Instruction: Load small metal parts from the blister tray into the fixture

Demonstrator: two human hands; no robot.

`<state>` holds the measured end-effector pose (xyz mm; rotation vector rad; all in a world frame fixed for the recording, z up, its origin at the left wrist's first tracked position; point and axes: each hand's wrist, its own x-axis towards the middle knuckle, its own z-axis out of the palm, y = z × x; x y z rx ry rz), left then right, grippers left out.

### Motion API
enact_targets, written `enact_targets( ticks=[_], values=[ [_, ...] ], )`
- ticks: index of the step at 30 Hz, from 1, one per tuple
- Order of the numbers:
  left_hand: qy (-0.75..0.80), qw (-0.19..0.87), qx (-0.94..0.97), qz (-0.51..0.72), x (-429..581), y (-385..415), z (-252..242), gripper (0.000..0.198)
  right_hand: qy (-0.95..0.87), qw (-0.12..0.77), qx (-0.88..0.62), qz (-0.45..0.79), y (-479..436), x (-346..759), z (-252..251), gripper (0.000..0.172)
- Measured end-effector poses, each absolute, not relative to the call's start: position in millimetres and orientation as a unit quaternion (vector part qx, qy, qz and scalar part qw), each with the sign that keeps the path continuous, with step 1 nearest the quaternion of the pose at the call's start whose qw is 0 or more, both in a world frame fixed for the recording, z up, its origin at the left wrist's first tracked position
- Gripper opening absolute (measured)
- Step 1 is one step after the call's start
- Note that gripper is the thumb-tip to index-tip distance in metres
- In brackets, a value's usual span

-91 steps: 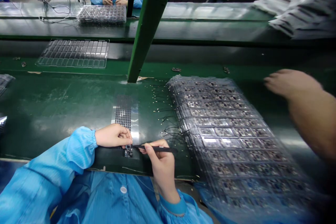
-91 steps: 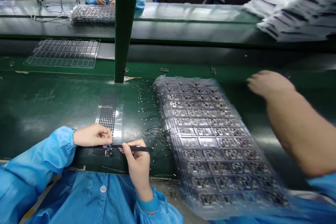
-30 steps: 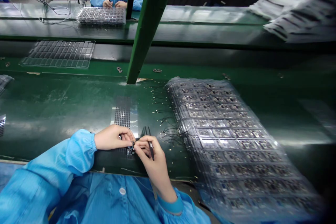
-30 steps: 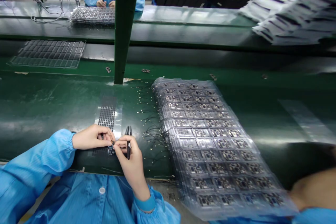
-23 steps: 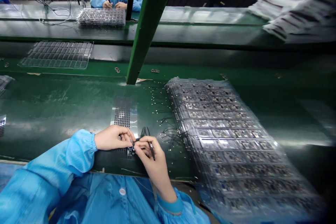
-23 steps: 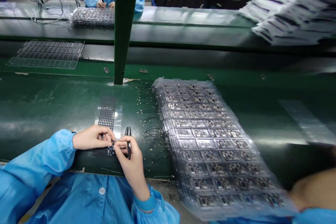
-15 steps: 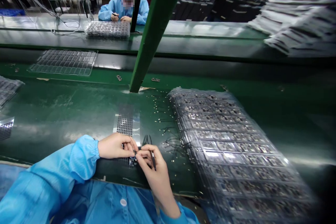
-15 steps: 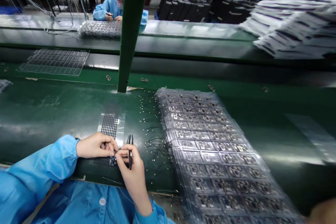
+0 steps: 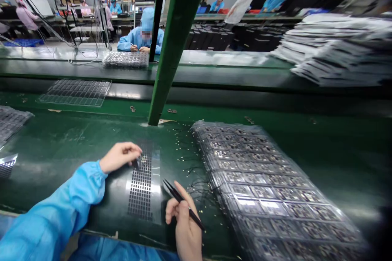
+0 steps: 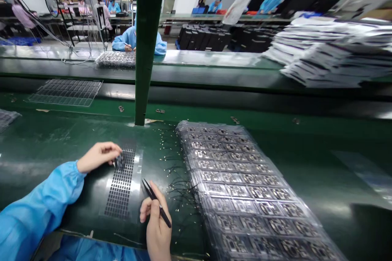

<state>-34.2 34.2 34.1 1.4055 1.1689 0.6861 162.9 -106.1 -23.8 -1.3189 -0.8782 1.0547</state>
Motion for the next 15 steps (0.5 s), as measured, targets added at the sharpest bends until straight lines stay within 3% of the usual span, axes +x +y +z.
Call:
enact_targets(
  ticks=[3, 8, 11, 15],
  values=[
    [0.615, 0.469, 0.483, 0.409, -52.7, 97.9, 40.7, 0.021, -0.378, 0.574, -0.559, 0.464, -103.9, 165.4, -28.1, 0.043],
    [0.7, 0.36, 0.4, 0.47, -78.2, 183.4, 47.5, 0.033, -0.401, 0.563, -0.564, 0.452, -99.6, 165.7, -21.3, 0.043],
    [0.726, 0.295, 0.37, 0.499, -85.1, 193.4, 44.4, 0.043, -0.394, 0.58, -0.561, 0.44, -96.9, 162.2, -15.9, 0.034],
    [0.698, 0.22, 0.399, 0.552, -62.0, 166.6, 41.5, 0.041, -0.403, 0.59, -0.541, 0.444, -96.4, 157.2, -12.8, 0.023]
  ],
)
